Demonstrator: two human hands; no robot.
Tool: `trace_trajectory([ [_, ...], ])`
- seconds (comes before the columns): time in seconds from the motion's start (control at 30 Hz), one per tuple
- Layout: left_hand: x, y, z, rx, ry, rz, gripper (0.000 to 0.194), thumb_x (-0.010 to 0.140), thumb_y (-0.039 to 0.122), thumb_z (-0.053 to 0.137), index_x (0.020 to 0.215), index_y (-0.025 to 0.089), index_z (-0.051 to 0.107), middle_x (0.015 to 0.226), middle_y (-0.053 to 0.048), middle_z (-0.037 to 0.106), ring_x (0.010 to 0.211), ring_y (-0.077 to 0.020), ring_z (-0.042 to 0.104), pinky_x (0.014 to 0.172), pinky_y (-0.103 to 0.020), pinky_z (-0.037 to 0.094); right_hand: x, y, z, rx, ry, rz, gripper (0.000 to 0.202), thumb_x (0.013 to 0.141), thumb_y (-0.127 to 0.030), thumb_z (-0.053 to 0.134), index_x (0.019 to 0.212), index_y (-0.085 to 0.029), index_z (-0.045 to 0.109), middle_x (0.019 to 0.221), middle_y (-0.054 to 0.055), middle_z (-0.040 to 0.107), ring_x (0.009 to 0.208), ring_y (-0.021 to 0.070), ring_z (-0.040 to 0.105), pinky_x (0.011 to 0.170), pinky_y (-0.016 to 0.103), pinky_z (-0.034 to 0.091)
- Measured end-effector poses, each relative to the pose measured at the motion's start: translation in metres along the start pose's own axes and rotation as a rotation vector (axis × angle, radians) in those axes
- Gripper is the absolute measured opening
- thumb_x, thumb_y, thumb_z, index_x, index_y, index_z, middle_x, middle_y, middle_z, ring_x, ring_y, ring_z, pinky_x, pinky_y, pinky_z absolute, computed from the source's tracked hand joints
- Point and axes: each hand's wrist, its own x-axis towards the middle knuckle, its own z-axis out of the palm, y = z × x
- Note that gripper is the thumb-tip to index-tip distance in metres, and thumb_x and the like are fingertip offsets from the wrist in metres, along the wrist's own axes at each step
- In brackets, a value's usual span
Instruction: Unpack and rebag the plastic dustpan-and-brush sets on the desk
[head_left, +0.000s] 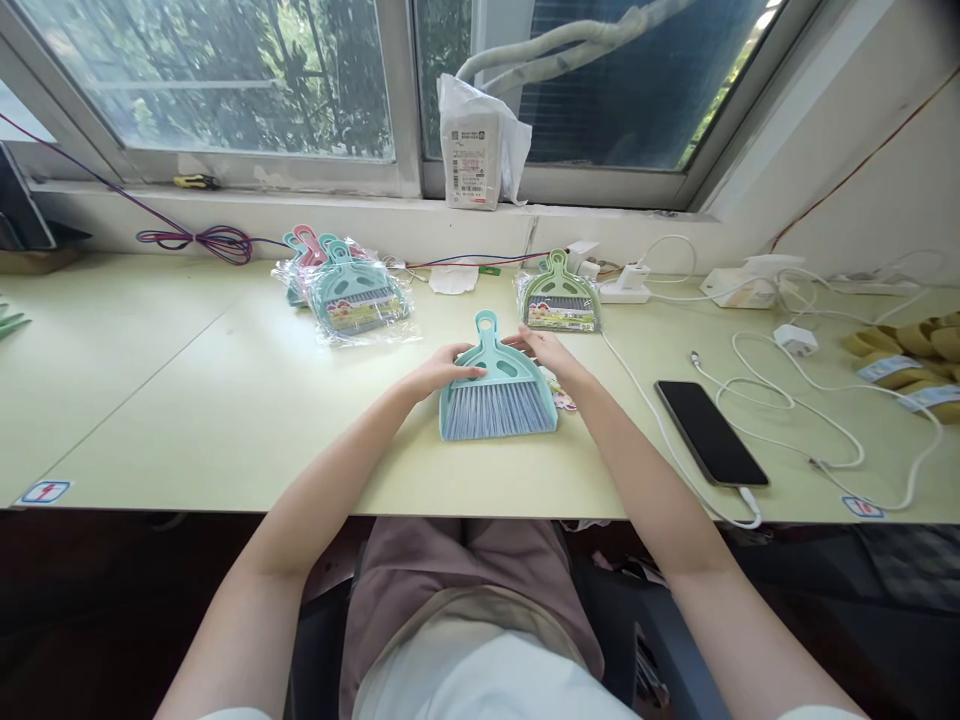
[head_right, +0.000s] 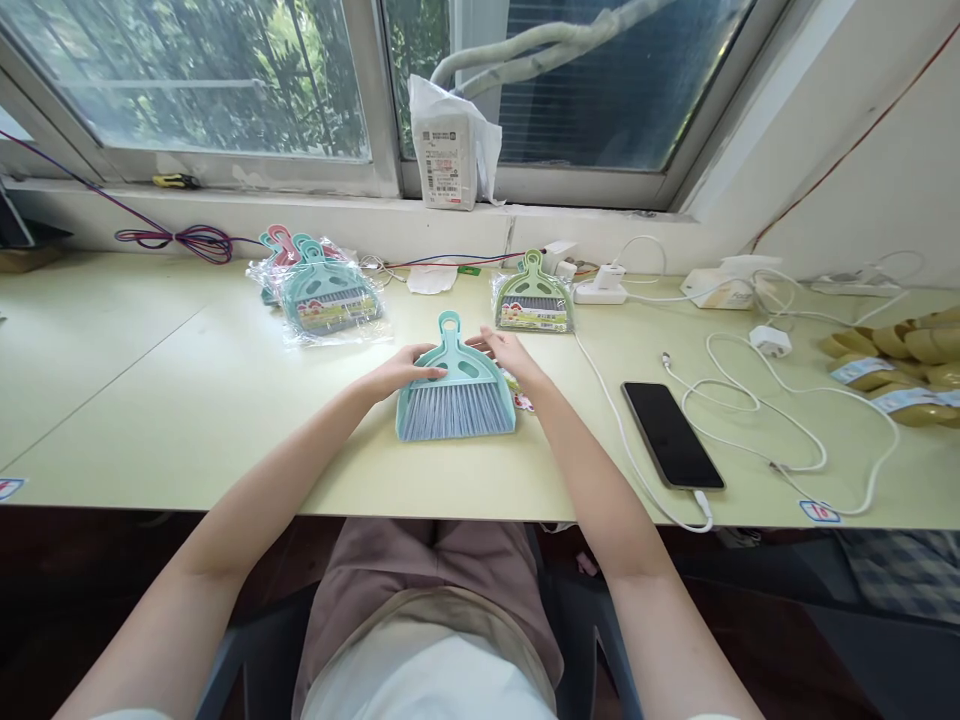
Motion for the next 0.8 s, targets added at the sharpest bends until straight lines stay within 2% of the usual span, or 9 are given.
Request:
trace_trajectory([
  [0.07, 0.004, -0.007, -0.004, -0.087, 0.07, -0.041, 0.047, 0.061, 0.036, 0.081, 0.103, 0.018, 0.068, 0.103, -0.007, 0.07, 0.096, -0.0241, 0.065, 0.083, -0.033, 0.049, 0.006, 0.008, -0.02, -0.17, 0.13, 0.016, 0.037, 0.092, -0.046, 0.051, 0.1, -0.017, 0.072, 0.102, 0.009, 0.075, 0.082, 0.0179, 0.069, 0.072, 0.029, 0.051],
  [0.13, 0.009, -0.014, -0.01, -0.198, 0.153, -0.072, 0.05, 0.061, 0.036, 0.082, 0.105, 0.018, 0.066, 0.103, -0.007, 0.07, 0.093, -0.0231, 0.066, 0.081, -0.033, 0.051, 0.011, 0.018, -0.04, -0.405, 0.256, -0.008, 0.023, 0.085, -0.035, 0.064, 0.097, -0.018, 0.073, 0.101, 0.009, 0.075, 0.09, 0.0197, 0.067, 0.08, 0.031, 0.05],
  [0.17, 0.011, -0.017, -0.013, -0.252, 0.188, -0.075, 0.052, 0.06, 0.035, 0.082, 0.107, 0.019, 0.065, 0.104, -0.007, 0.07, 0.092, -0.0223, 0.067, 0.08, -0.032, 0.052, 0.014, 0.023, -0.048, -0.448, 0.237, -0.016, 0.022, 0.082, -0.031, 0.067, 0.099, -0.019, 0.074, 0.102, 0.008, 0.075, 0.092, 0.0204, 0.066, 0.083, 0.032, 0.049],
  [0.23, 0.013, -0.021, -0.022, -0.344, 0.243, -0.052, 0.053, 0.059, 0.032, 0.083, 0.107, 0.02, 0.064, 0.106, -0.007, 0.069, 0.091, -0.0203, 0.067, 0.078, -0.03, 0.053, 0.016, 0.031, -0.056, -0.458, 0.109, 0.004, 0.029, 0.078, -0.03, 0.072, 0.104, -0.018, 0.073, 0.105, 0.009, 0.074, 0.091, 0.0204, 0.066, 0.084, 0.032, 0.05],
  [0.37, 0.015, -0.023, -0.038, -0.479, 0.362, 0.016, 0.053, 0.059, 0.026, 0.083, 0.108, 0.021, 0.063, 0.103, -0.005, 0.069, 0.088, -0.0175, 0.067, 0.076, -0.028, 0.056, 0.015, 0.032, -0.05, -0.482, -0.121, -0.01, 0.046, 0.071, -0.032, 0.078, 0.113, -0.016, 0.07, 0.118, 0.01, 0.069, 0.099, 0.021, 0.064, 0.088, 0.03, 0.049],
  [0.43, 0.016, -0.024, -0.042, -0.533, 0.427, 0.032, 0.057, 0.058, 0.023, 0.082, 0.111, 0.022, 0.061, 0.098, -0.003, 0.069, 0.085, -0.0171, 0.067, 0.075, -0.028, 0.057, 0.013, 0.027, -0.043, -0.594, -0.149, -0.027, 0.052, 0.067, -0.03, 0.082, 0.115, -0.016, 0.069, 0.121, 0.01, 0.066, 0.1, 0.0217, 0.063, 0.09, 0.031, 0.049],
  [0.57, 0.02, -0.028, -0.044, -0.585, 0.522, 0.03, 0.058, 0.057, 0.017, 0.082, 0.11, 0.023, 0.06, 0.093, -0.002, 0.069, 0.08, -0.0155, 0.067, 0.072, -0.028, 0.059, 0.008, 0.016, -0.032, -0.801, -0.113, -0.003, 0.064, 0.061, -0.026, 0.085, 0.121, -0.014, 0.066, 0.121, 0.015, 0.063, 0.1, 0.0223, 0.063, 0.091, 0.031, 0.049],
  [0.67, 0.022, -0.032, -0.042, -0.591, 0.534, 0.027, 0.051, 0.057, 0.014, 0.082, 0.103, 0.021, 0.06, 0.093, -0.002, 0.068, 0.079, -0.0148, 0.067, 0.074, -0.028, 0.059, 0.006, 0.011, -0.027, -0.857, -0.112, 0.053, 0.057, 0.064, -0.023, 0.083, 0.117, -0.014, 0.067, 0.111, 0.012, 0.068, 0.1, 0.0225, 0.064, 0.09, 0.03, 0.049],
  [0.8, 0.024, -0.035, -0.039, -0.571, 0.533, 0.046, 0.051, 0.055, 0.014, 0.083, 0.1, 0.02, 0.06, 0.094, -0.003, 0.068, 0.082, -0.0164, 0.068, 0.08, -0.032, 0.059, 0.004, 0.006, -0.025, -0.805, -0.17, 0.124, 0.039, 0.067, -0.018, 0.079, 0.104, -0.014, 0.071, 0.096, 0.007, 0.072, 0.09, 0.019, 0.066, 0.079, 0.025, 0.05],
])
